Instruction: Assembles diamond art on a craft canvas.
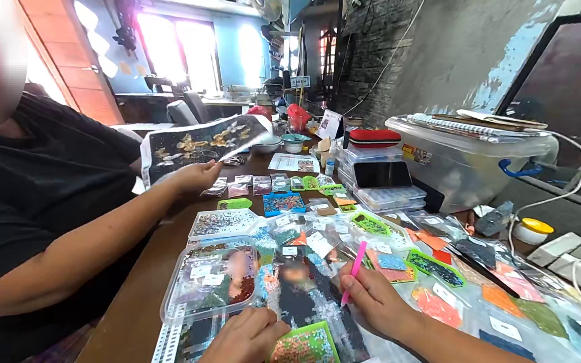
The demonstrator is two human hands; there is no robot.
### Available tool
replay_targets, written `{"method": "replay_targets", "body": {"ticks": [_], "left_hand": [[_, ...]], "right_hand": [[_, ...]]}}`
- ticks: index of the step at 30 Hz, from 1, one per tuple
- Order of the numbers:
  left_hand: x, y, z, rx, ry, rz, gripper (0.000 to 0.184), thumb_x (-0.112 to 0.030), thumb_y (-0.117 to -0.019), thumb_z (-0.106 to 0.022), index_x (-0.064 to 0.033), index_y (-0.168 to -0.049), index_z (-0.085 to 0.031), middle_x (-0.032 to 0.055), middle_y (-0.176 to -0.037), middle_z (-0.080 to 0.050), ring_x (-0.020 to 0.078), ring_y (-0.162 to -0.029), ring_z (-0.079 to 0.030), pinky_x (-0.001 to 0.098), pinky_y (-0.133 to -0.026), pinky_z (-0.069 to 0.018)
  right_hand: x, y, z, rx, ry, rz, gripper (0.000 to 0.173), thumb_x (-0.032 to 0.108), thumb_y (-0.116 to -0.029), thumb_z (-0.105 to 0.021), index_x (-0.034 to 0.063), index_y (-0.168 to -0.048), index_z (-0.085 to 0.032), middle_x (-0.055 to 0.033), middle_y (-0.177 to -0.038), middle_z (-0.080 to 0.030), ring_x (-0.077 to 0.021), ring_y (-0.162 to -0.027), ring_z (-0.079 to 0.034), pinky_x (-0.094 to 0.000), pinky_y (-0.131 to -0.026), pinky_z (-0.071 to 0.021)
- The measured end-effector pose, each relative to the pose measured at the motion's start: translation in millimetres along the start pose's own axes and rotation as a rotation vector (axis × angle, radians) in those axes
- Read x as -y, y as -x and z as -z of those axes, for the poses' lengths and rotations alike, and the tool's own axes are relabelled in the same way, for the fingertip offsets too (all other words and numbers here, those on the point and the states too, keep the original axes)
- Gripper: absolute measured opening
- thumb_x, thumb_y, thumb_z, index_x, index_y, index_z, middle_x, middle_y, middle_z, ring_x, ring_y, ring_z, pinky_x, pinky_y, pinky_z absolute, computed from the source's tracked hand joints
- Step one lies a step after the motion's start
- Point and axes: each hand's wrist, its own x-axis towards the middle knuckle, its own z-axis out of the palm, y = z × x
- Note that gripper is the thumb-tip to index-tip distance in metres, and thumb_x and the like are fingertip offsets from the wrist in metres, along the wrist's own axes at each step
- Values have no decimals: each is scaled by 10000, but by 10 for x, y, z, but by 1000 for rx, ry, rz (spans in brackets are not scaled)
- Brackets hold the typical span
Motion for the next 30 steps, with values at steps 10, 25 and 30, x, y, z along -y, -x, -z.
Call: {"method": "replay_targets", "body": {"ticks": [10,25,30], "left_hand": [[40,12,18,-93,-4,-46,431,-288,-890,-768,40,-1165,-717,260,-1110,-686,422,-1034,-652,507,-921,-527],[150,73,191,-37,-55,111,524,-415,-931,-704,10,-1238,-702,239,-1180,-672,425,-1100,-634,565,-929,-521],[160,33,91,-37,-64,9,487,-402,-928,-712,-2,-1206,-718,226,-1150,-692,418,-1072,-663,587,-911,-533]], "right_hand": [[28,-21,-4,-79,-115,-107,346,316,-1110,-383,57,-982,-574,67,-782,-552,51,-641,-510,-137,-604,-456],[10,-27,-17,-69,-152,-102,338,324,-1105,-401,69,-985,-588,76,-792,-559,52,-661,-518,-140,-616,-458],[56,-35,-5,-89,-187,-149,303,309,-1100,-416,78,-1004,-586,80,-818,-576,45,-683,-545,-146,-629,-481]]}}
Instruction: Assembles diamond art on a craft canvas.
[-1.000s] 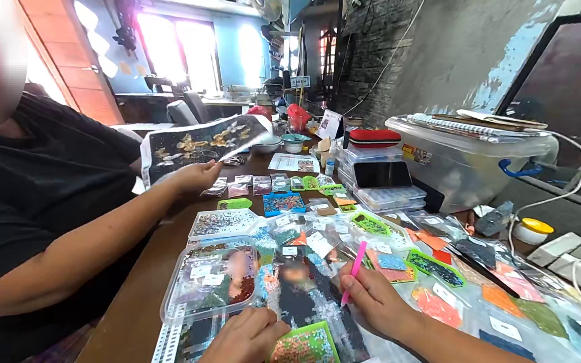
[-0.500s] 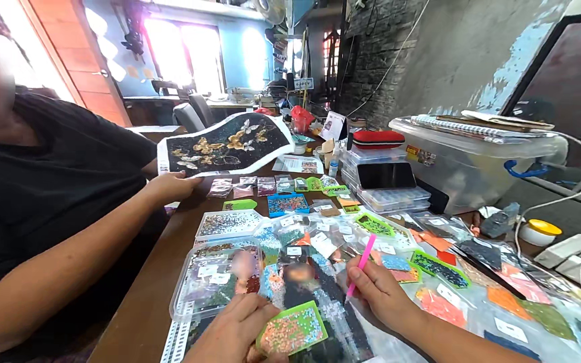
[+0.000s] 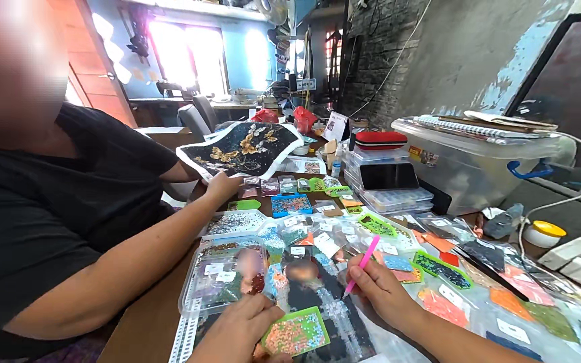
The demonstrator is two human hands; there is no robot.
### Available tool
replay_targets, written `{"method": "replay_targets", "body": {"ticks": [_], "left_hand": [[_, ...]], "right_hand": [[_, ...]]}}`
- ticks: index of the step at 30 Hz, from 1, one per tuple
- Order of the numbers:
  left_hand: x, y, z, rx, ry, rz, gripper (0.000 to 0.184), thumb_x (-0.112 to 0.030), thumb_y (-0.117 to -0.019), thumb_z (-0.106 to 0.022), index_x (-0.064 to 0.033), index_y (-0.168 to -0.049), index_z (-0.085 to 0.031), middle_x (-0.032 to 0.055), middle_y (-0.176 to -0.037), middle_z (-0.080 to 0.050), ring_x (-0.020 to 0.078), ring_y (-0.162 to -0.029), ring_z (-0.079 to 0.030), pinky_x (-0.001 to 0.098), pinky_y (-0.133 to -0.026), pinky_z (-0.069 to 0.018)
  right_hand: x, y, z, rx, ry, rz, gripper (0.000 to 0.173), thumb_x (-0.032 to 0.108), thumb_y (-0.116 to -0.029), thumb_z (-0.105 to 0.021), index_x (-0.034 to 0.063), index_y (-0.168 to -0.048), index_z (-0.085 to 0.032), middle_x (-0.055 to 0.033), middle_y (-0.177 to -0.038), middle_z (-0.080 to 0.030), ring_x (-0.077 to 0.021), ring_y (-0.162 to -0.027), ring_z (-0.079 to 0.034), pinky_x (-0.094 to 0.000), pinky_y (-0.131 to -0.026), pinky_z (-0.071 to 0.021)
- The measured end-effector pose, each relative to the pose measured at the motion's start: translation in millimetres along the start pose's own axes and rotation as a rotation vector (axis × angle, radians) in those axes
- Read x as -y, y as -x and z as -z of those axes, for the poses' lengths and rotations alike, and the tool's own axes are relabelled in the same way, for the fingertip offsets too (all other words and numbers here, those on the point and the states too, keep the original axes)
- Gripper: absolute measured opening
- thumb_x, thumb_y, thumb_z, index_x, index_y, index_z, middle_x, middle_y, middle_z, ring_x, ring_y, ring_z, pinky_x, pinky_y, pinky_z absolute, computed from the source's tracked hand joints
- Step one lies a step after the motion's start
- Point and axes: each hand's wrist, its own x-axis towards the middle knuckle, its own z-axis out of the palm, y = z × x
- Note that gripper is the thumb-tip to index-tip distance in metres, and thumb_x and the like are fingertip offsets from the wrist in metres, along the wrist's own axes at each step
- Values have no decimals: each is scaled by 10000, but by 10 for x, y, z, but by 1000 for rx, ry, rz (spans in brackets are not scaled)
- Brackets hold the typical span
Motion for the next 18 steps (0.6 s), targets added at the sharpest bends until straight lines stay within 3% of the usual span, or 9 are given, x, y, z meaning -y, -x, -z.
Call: {"method": "replay_targets", "body": {"ticks": [4,7,10,13,18], "left_hand": [[0,-12,-49,-33,-2,-23,472,-395,-908,-736,-12,-1185,-727,213,-1124,-699,415,-1037,-672,602,-856,-541],[-12,-12,-34,-11,21,2,491,-408,-911,-728,-10,-1200,-721,220,-1147,-693,422,-1061,-663,609,-874,-531],[-25,-23,-1,38,39,35,521,-429,-926,-707,-6,-1231,-707,228,-1191,-680,429,-1110,-644,613,-921,-510],[-25,-28,10,58,46,38,534,-439,-931,-695,-1,-1235,-704,232,-1199,-675,430,-1120,-638,609,-923,-507],[-16,-27,-8,55,36,37,532,-449,-928,-695,-12,-1231,-708,228,-1195,-676,428,-1119,-639,607,-919,-510]], "right_hand": [[153,-80,-112,34,-68,-18,269,302,-1094,-429,93,-1021,-582,90,-823,-591,39,-673,-550,-155,-623,-487],[238,-155,-260,155,-27,128,391,365,-1112,-386,51,-1007,-595,76,-799,-572,69,-677,-516,-129,-625,-451],[225,-235,-409,208,8,307,453,383,-1116,-376,8,-984,-594,-5,-797,-590,29,-688,-542,-147,-641,-468],[130,-254,-490,176,22,406,438,376,-1119,-364,18,-982,-575,-37,-807,-581,5,-709,-561,-153,-664,-483],[46,-219,-469,116,72,409,415,382,-1116,-362,34,-1023,-570,-26,-820,-597,17,-715,-580,-142,-674,-503]]}}
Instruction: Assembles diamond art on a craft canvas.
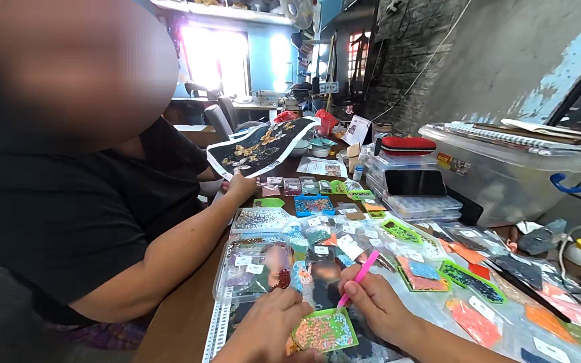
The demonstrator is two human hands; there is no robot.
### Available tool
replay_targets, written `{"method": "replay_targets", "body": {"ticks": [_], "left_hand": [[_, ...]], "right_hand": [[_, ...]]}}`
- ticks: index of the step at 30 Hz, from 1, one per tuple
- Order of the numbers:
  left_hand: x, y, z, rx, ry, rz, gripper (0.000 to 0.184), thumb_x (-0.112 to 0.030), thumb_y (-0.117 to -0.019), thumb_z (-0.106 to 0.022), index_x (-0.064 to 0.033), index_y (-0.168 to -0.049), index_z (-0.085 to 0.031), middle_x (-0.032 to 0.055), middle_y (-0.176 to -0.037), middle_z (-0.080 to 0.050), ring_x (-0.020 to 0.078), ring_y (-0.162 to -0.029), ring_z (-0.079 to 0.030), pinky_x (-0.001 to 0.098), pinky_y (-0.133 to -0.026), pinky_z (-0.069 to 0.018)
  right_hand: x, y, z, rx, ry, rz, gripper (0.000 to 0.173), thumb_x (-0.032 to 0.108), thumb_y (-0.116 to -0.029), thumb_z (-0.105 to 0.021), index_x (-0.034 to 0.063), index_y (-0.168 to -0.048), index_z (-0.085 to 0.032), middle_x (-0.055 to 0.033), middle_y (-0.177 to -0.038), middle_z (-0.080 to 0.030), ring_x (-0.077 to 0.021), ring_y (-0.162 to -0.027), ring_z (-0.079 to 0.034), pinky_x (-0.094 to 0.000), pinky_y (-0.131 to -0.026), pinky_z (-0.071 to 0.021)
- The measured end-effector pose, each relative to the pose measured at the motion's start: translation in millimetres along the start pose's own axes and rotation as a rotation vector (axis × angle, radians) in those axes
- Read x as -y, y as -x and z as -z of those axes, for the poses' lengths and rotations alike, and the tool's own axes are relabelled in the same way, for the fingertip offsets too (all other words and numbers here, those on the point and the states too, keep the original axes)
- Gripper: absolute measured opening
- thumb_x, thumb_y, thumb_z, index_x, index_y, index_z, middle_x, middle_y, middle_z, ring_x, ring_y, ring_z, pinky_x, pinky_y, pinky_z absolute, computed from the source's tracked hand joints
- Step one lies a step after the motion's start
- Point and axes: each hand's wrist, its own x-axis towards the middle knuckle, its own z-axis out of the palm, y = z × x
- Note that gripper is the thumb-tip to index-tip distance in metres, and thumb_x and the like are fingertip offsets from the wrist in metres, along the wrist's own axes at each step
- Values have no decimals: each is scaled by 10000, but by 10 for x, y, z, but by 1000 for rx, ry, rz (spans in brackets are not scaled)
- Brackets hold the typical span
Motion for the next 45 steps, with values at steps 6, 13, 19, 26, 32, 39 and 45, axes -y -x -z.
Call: {"method": "replay_targets", "body": {"ticks": [6,13,19,26,32,39,45], "left_hand": [[-7,0,-14,-19,-12,-10,530,-447,-924,-699,-17,-1234,-708,217,-1187,-681,418,-1105,-645,597,-902,-518],[5,6,-29,-52,-31,-37,527,-450,-916,-703,-19,-1218,-716,214,-1166,-690,417,-1075,-656,590,-884,-528],[4,9,-27,-54,-33,-35,512,-435,-915,-711,-22,-1217,-718,215,-1161,-692,415,-1068,-661,591,-882,-530],[17,12,-45,-78,-37,-50,508,-437,-905,-720,-27,-1204,-723,208,-1138,-695,407,-1046,-664,584,-864,-536],[12,10,-45,-84,-22,-58,489,-402,-903,-735,-14,-1199,-722,221,-1138,-693,422,-1041,-666,601,-851,-537],[19,13,-51,-90,-32,-60,490,-413,-903,-731,-21,-1196,-724,212,-1131,-695,410,-1034,-668,587,-849,-541],[14,9,-50,-88,-32,-57,496,-421,-904,-729,-20,-1196,-723,213,-1131,-695,414,-1039,-667,589,-854,-540]], "right_hand": [[-4,20,15,-2,48,-31,394,400,-1112,-374,41,-1089,-535,-34,-800,-601,-14,-689,-597,-176,-648,-525],[-22,43,49,4,73,-54,390,393,-1114,-374,40,-1074,-536,-33,-775,-587,-21,-669,-586,-184,-633,-516],[-34,46,39,28,73,-57,375,371,-1118,-373,38,-1075,-539,-34,-759,-574,-36,-653,-576,-195,-623,-509],[-30,33,42,39,60,-85,376,366,-1119,-375,32,-1068,-539,-29,-760,-577,-26,-653,-574,-193,-622,-505],[-21,26,34,40,40,-122,359,342,-1115,-395,21,-1062,-546,-19,-764,-581,-18,-657,-575,-190,-629,-510],[-19,19,26,45,33,-134,355,342,-1115,-396,25,-1060,-546,-20,-766,-589,-22,-657,-584,-193,-627,-516],[-22,24,27,62,21,-145,362,343,-1114,-397,21,-1062,-552,-26,-763,-580,-31,-653,-578,-205,-625,-514]]}}
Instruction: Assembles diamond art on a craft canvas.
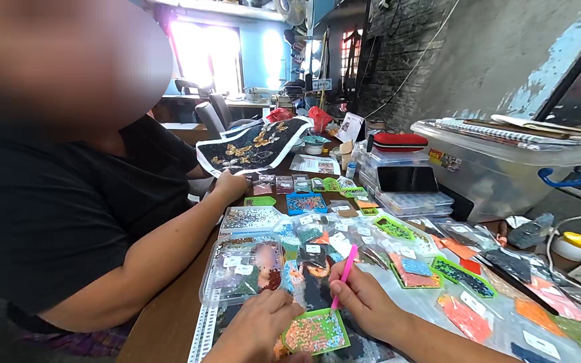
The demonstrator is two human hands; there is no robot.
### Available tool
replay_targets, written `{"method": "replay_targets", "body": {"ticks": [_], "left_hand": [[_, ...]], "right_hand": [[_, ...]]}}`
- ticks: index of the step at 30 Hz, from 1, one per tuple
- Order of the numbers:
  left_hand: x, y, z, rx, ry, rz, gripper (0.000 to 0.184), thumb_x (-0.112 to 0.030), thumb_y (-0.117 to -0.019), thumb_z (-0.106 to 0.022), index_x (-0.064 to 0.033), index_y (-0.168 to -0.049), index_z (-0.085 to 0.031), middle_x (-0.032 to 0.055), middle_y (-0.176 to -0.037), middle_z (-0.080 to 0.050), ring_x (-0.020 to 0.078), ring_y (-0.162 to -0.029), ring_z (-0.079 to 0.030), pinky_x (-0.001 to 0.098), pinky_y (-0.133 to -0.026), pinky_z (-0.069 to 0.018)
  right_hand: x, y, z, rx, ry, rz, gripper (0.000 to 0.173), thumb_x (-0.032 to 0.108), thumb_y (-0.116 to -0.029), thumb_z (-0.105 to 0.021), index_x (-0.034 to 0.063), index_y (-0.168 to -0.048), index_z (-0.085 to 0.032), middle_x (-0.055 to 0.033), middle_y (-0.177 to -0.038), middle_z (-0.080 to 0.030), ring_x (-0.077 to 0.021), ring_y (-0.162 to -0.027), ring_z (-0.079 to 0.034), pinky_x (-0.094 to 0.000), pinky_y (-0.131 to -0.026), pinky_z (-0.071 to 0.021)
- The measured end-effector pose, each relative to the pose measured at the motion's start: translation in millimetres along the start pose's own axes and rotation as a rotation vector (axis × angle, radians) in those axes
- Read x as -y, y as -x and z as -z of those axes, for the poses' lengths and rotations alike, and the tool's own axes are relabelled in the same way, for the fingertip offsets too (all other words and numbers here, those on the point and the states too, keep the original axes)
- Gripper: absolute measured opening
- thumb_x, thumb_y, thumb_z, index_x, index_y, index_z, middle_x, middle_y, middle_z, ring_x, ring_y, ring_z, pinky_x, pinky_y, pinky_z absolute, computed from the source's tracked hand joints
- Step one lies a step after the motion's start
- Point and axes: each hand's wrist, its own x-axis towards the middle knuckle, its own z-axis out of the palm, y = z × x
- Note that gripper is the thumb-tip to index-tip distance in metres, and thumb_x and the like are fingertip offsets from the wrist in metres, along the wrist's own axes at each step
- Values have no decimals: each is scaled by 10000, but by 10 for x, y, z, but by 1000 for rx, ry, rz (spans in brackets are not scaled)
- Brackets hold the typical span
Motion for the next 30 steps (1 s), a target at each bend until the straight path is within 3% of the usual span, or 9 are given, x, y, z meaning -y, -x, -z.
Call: {"method": "replay_targets", "body": {"ticks": [10,16,30], "left_hand": [[6,0,-4,-2,-12,0,485,-408,-891,-743,-29,-1194,-726,202,-1122,-698,401,-1030,-671,577,-851,-544],[-8,2,56,24,32,24,474,-354,-905,-748,16,-1199,-718,237,-1146,-687,420,-1069,-657,565,-927,-529],[23,17,52,35,41,15,463,-348,-906,-745,11,-1197,-717,239,-1132,-688,423,-1043,-660,570,-904,-532]], "right_hand": [[33,-21,21,-25,-18,29,363,347,-1116,-394,20,-1056,-541,-19,-773,-586,-7,-668,-581,-177,-640,-513],[95,-12,231,-114,-95,-82,300,313,-1112,-404,52,-1060,-541,53,-821,-580,32,-692,-536,-158,-644,-473],[-54,164,210,-95,51,-16,386,366,-1122,-356,30,-1073,-540,-5,-784,-574,-6,-684,-567,-184,-653,-504]]}}
